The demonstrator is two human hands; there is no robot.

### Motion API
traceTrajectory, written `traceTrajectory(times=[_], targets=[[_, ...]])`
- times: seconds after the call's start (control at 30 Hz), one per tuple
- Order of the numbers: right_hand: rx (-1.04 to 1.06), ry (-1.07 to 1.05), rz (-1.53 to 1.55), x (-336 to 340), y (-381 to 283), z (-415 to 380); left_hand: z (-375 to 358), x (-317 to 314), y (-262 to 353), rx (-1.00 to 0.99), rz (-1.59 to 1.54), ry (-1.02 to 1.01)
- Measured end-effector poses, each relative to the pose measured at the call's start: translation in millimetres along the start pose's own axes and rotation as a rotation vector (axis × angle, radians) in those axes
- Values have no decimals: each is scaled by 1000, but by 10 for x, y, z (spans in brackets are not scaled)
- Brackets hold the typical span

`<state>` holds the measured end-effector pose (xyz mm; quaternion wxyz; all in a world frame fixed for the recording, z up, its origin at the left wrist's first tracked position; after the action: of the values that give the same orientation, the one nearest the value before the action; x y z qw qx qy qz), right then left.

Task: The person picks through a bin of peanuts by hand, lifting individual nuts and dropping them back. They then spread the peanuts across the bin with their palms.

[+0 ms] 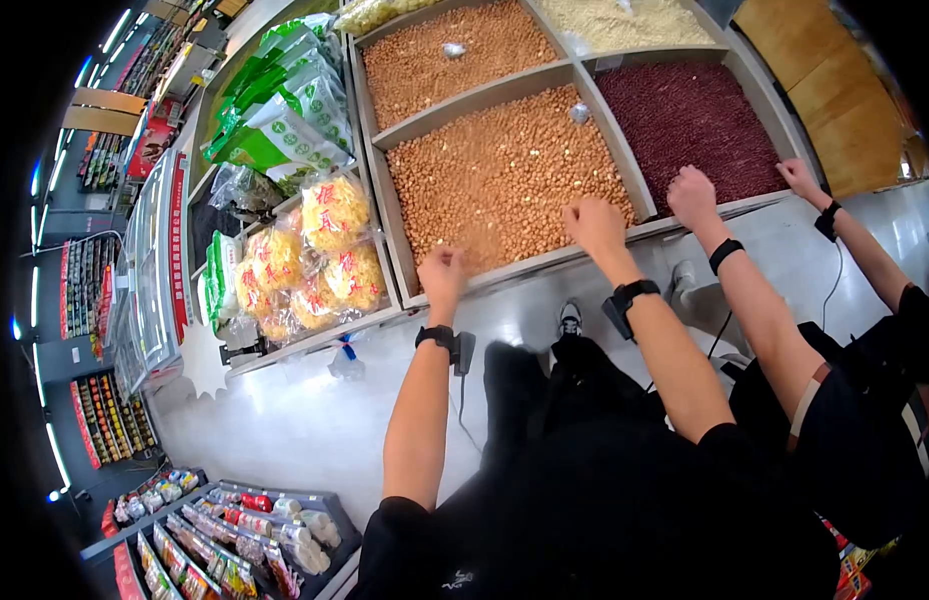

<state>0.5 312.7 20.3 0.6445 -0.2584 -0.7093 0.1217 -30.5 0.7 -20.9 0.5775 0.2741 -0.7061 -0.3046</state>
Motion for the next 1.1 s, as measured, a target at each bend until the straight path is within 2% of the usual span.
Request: traceTrajectory(times=[0.07, 0.13, 0.2, 0.27, 0.33, 0.43, 0.5, 0.53, 0.6, 0.63, 0.67, 0.73, 0.77, 0.8, 0.83, 0.87, 0.9, 0.97, 1.07, 1.1], targets=[[40, -9, -21, -116, 43, -78, -44, -3, 86, 32, 40, -9], [-128, -65, -195, -151, 69, -82, -35, -3, 50, 40, 39, 7], [-112, -34, -150, -112, 12, -34, -3, -6, 36, 23, 49, 24], [-217, -153, -136, -117, 36, -20, 19, 10, -46, 22, 11, 25], [-206, -118, -139, -199, 105, 18, 107, 192, 190, -30, -124, 141], [-250, -181, -154, -158, 73, 11, 220, 823, 795, -280, -162, 326], [-260, -195, -143, -174, 79, 26, 39, 1361, 1604, -316, -208, 479], [-270, -207, -139, -183, 88, 30, -15, 1603, 1857, -425, -129, 592], [-264, -193, -135, -174, 84, 27, -140, 1934, 2371, -677, -161, 747], [-256, -180, -134, -177, 86, 17, -178, 2045, 2503, -794, -162, 813], [-253, -179, -134, -181, 81, 8, -143, 2041, 2506, -795, -161, 816], [-235, -117, -100, -170, 80, -3, -1, 1970, 2555, -943, 29, 929], [-232, -110, -100, -153, 76, 5, 189, 1799, 2423, -912, -32, 850], [-234, -126, -100, -131, 57, 4, 426, 1613, 2184, -789, 29, 653], [-238, -147, -102, -122, 47, -14, 519, 1305, 2078, -476, -45, 495], [-236, -150, -107, -128, 50, -33, 773, 986, 1501, -382, 171, 453], [-240, -170, -100, -145, 61, -31, 806, 705, 1170, -534, 392, 427], [-246, -182, -96, -123, 69, 34, 623, 229, 417, -279, 303, 126], [-262, -228, -75, -129, 45, 26, 162, -39, 151, 41, 440, -125], [-246, -220, -94, -153, 53, 40, 146, -63, 119, -23, 432, -79]])
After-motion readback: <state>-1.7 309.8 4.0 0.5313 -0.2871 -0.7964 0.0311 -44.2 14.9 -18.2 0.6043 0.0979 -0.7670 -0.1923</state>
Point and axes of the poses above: each hand's wrist, its own z-axis towards the middle knuckle, its own x-axis out of the back of the hand, y = z × x, the point moved 3 cm from there along z, towards the middle knuckle, and after that the axes turned 14 degrees about -y, right-handed, at the moved point
